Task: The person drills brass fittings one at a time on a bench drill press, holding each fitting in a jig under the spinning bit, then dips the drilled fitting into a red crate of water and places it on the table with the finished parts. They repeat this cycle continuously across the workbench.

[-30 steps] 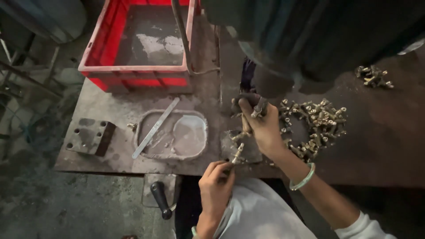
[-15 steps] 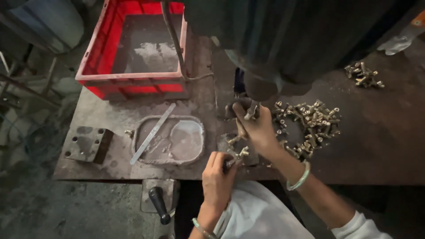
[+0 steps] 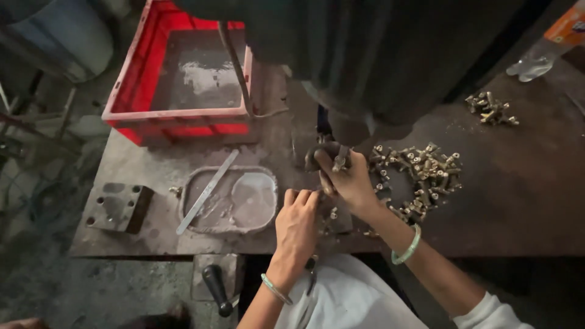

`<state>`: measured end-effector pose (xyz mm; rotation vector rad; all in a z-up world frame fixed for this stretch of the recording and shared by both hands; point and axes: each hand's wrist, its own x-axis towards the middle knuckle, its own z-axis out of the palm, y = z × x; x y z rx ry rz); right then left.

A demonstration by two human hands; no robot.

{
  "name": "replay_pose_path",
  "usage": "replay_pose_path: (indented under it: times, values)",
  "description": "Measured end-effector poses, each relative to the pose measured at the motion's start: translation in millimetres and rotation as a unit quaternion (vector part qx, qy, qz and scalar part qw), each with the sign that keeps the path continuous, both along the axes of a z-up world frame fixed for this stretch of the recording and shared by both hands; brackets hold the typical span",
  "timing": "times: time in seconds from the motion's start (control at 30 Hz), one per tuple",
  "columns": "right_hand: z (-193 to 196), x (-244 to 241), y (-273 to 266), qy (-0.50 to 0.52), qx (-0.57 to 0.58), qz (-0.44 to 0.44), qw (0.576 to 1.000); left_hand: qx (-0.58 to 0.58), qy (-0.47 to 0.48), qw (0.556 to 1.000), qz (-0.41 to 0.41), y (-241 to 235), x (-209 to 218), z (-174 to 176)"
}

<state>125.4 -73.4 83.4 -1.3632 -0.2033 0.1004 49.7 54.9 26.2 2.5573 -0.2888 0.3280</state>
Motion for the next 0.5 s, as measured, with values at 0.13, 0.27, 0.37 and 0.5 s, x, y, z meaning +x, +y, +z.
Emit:
replay_pose_path:
  times: [0.13, 0.27, 0.37, 0.5]
  values:
    - [-5, -4, 3, -0.02, -0.019, 0.011, 1.0, -0.03, -0.034, 0.999, 0.019, 0, -9, 13]
    - [-14, 5, -1, 0.003, -0.016, 0.009, 1.0, -0.273, 0.079, 0.953, 0.101, -2, -4, 11]
    - [-11, -1, 0, 0.027, -0.013, 0.013, 0.999, -0.442, 0.149, 0.879, 0.097, 1, -5, -26]
    - [-11, 3, 2, 0.062, -0.036, 0.002, 0.997, -0.607, 0.159, 0.777, 0.047, 5, -7, -55]
